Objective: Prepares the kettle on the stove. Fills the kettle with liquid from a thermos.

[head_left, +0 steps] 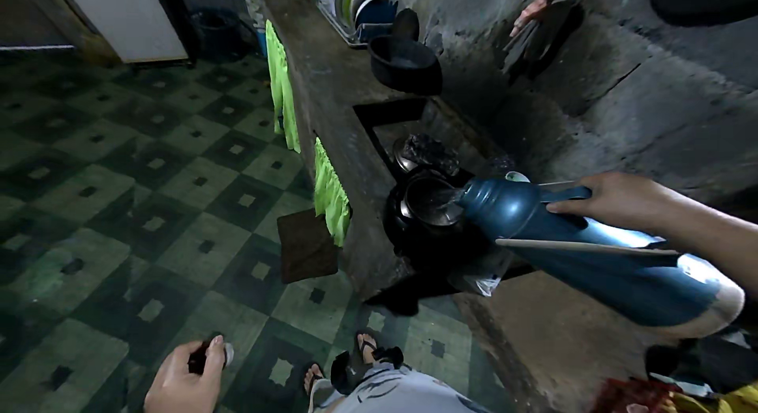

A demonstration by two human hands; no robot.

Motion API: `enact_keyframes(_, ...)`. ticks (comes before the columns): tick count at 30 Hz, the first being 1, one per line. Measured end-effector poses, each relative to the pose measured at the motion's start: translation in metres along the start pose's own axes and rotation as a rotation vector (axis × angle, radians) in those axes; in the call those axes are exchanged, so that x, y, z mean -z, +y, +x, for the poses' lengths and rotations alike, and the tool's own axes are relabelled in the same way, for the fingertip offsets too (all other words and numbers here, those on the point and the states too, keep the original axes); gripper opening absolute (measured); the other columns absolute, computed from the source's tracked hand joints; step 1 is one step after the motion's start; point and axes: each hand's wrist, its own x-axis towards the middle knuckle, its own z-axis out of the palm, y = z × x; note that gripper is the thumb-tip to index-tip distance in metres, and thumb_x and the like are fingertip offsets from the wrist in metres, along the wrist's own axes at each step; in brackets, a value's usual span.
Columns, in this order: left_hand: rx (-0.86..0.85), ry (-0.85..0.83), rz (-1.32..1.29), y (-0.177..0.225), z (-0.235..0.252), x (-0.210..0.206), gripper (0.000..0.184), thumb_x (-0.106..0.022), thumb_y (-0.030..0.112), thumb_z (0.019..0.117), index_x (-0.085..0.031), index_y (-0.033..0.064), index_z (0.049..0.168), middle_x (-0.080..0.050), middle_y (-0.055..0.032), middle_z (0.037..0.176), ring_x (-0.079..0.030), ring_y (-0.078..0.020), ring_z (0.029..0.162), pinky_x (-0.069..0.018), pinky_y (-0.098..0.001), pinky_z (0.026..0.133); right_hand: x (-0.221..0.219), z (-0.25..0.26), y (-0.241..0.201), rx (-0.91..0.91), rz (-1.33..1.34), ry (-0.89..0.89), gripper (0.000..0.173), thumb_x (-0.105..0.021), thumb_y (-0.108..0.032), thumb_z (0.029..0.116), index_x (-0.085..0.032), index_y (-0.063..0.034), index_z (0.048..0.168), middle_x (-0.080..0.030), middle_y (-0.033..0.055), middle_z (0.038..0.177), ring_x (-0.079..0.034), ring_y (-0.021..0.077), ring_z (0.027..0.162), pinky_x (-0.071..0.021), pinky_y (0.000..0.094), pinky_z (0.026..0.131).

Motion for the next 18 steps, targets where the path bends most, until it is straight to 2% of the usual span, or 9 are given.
enact_keyframes(6,0.046,-0.003,-0.023,-0.006,-0.008,0.005,0.039,-0.061,0.027,0.1008,-0.066,-0.0116,0.105,-0.067,-0.0305,0.097,-0.067,-0.0405,0.088,-0.0542,-0.0545,0.08,0.002,0.003,-0.005,0.004,0.008,0.0,0.045,-0.073,-0.045,0.0933,-0.072,-0.0019,0.105,-0.07,0.0229,0.097,-0.067,0.0421,0.097,-0.051,0.0669,0.085)
enact_keyframes(13,0.022,-0.004,-0.033,-0.008,-0.007,0.004,0.041,-0.062,0.031,0.0998,-0.065,-0.0097,0.106,-0.066,-0.0298,0.1,-0.066,-0.0399,0.088,-0.0536,-0.0547,0.079,0.001,0.011,-0.009,0.01,-0.008,-0.021,0.045,-0.073,-0.045,0.0937,-0.071,-0.0015,0.103,-0.07,0.0223,0.097,-0.067,0.0409,0.096,-0.0511,0.0662,0.085)
enact_keyframes(18,-0.007,0.0,-0.042,-0.005,-0.007,0.003,0.04,-0.063,0.03,0.099,-0.065,-0.0096,0.107,-0.066,-0.0286,0.1,-0.065,-0.0374,0.085,-0.0542,-0.0514,0.076,0.001,0.017,-0.01,0.013,-0.03,-0.032,0.046,-0.072,-0.046,0.094,-0.071,-0.0008,0.102,-0.07,0.023,0.096,-0.067,0.0423,0.095,-0.0508,0.0665,0.085)
